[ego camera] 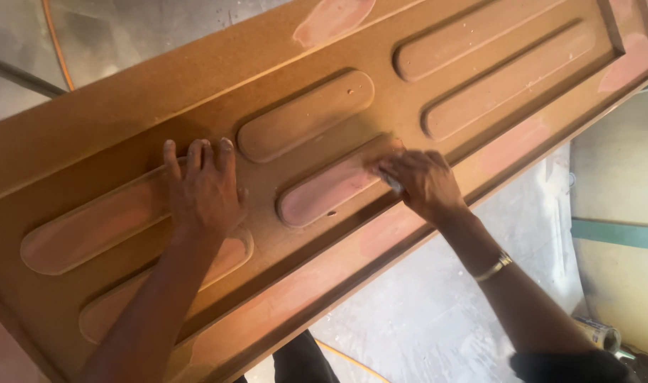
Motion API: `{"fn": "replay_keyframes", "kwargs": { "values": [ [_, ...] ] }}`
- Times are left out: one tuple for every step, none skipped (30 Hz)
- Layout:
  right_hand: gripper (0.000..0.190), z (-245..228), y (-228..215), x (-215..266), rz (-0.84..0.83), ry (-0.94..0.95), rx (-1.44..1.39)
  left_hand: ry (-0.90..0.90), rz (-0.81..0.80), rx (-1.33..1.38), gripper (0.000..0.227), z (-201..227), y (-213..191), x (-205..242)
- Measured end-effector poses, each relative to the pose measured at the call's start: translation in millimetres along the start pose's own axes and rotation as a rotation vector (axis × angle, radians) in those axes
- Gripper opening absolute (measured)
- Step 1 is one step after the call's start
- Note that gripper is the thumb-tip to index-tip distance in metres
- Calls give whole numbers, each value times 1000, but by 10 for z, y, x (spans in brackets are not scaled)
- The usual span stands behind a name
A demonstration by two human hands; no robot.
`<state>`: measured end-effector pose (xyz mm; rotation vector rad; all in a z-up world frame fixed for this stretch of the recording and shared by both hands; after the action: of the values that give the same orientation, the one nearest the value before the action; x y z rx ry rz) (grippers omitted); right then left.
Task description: The person applies a reddish-brown putty to a wooden door using a putty knife and a small block. They scoop putty from a container, spread it onto the door's panels and frame, and smooth the surface.
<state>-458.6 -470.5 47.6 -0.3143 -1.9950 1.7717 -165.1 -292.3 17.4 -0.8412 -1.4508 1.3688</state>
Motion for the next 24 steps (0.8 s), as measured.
{"fn": "replay_keyframes", "kwargs": {
  "values": [
    [46,-12,-7,72,-44,-1,-3,-2,-11,22,85,-2,-10,9],
    [42,-17,-29,143,-50,10,-6,-4,-22,45,85,-4,-19,36],
    [39,-13,-48,167,-45,24,-8,-2,-23,61,85,-18,-40,14],
    [36,-14,-57,172,-40,38,-9,-4,-1,59,85,-18,-62,-5],
    [41,-66,-71,190,53,32,-10,0,13,57,85,-13,-62,8],
    [47,-143,-74,189,147,25,-11,3,26,55,84,-14,-59,5],
    [52,-232,-70,155,230,13,-18,1,18,41,83,-12,-46,32],
    [60,-346,-31,110,243,15,-75,0,10,27,83,-7,-35,52],
    [68,-501,21,100,258,33,-132,13,1,11,82,0,-32,56],
    [76,-679,80,103,274,50,-189,19,-3,17,81,1,-35,60],
    [64,-813,133,102,303,131,-234,19,-1,26,81,2,-40,35],
    [53,-932,190,121,333,212,-279,19,1,34,80,-3,-45,16],
    [54,-1086,269,135,274,188,-257,29,9,26,79,-19,-51,24],
    [55,-1176,337,151,215,163,-235,38,17,17,79,-35,-54,41],
    [56,-1203,391,205,150,147,-211,57,22,14,78,-24,-41,64],
    [53,-1145,413,256,112,161,-178,50,14,26,78,-20,-29,94],
    [49,-964,392,219,89,169,-136,39,25,35,78,-28,-55,50],
    [46,-721,348,167,67,177,-95,29,36,44,78,-38,-81,0],
    [43,-439,267,152,139,212,-86,34,23,44,78,-31,-65,28],
    [40,-140,185,121,210,246,-78,38,10,43,78,-21,-45,42],
    [38,129,155,65,204,310,-69,50,-2,35,78,-29,-39,33],
    [37,351,135,11,197,374,-59,60,-6,18,78,-29,-38,35],
    [34,503,101,-44,218,358,-67,75,-7,1,78,-26,-43,5],
    [31,604,73,-87,239,341,-75,90,-7,-16,78,-30,-45,-30]
  ]
}}
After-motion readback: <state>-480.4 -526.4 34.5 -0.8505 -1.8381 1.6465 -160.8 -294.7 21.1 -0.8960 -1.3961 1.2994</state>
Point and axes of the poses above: each hand's wrist, its own x-axis away from the middle knuckle, its own y-axis out of the palm, z = x × y, the point moved 4 cm from there along -x, towards the middle knuckle, and after that the axes turned 6 degrees about -z, right-handed, at the moved point
